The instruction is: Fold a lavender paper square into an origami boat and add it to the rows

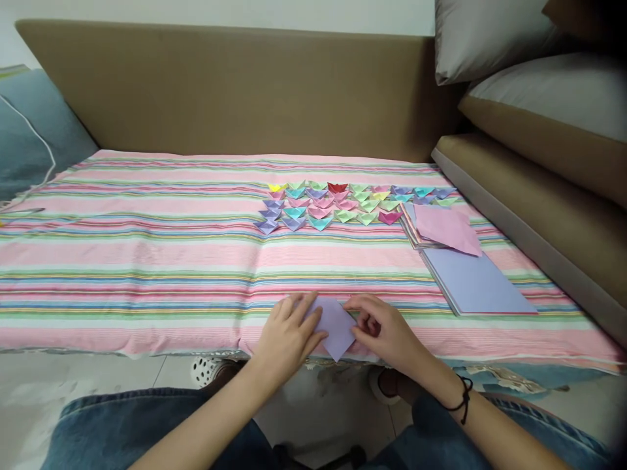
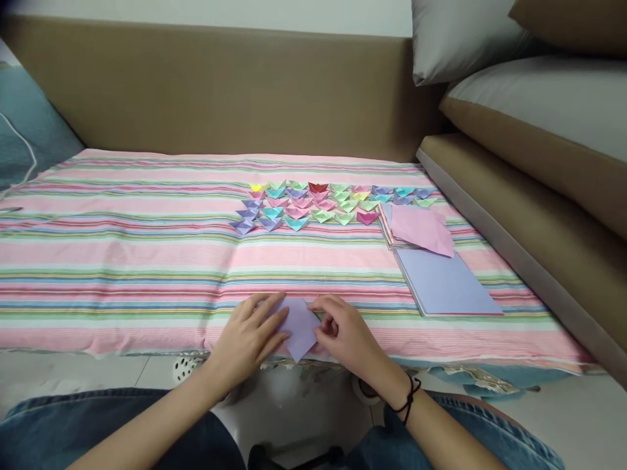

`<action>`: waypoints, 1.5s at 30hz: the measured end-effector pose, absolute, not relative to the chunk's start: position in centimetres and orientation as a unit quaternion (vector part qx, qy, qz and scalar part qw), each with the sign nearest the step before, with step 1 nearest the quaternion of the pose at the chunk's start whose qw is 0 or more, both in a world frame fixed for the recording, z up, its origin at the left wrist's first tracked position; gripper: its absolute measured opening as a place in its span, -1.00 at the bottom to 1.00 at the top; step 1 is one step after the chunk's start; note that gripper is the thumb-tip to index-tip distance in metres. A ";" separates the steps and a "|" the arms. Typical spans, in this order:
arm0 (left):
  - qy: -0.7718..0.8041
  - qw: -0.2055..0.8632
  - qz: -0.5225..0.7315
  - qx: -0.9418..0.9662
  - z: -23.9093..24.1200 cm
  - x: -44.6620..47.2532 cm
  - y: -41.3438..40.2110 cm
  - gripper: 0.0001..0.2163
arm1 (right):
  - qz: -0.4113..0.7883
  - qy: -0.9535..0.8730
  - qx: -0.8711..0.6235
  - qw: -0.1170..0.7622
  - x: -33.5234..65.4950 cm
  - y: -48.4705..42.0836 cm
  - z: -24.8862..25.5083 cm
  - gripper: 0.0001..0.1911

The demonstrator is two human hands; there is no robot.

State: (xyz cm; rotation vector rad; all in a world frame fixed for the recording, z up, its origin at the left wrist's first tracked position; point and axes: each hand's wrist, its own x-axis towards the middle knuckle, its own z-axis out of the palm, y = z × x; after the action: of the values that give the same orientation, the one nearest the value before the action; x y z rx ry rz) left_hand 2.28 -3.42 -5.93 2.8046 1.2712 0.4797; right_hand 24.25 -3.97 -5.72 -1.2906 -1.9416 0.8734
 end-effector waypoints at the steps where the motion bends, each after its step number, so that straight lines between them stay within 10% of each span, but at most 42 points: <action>1: 0.437 0.009 0.159 0.885 -6.2 2.8 -3.8 -0.69 | 0.323 -0.742 -0.492 0.322 24.3 -4.0 -5.7 -0.71; 14: 0.305 0.176 0.149 0.924 -4.6 1.5 -0.8 -0.73 | 0.205 -0.832 -0.400 0.325 24.1 -2.9 -6.0 -0.74; 45: 0.454 0.015 0.142 0.879 -6.1 3.5 1.8 -0.59 | 0.112 -0.819 -0.502 0.254 21.1 -1.8 -6.5 -0.67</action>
State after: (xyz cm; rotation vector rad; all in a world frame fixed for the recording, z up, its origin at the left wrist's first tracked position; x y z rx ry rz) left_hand 3.49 1.76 -6.12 2.7362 1.4132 0.4434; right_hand 21.14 -1.76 -6.53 -1.3639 -2.2256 0.3040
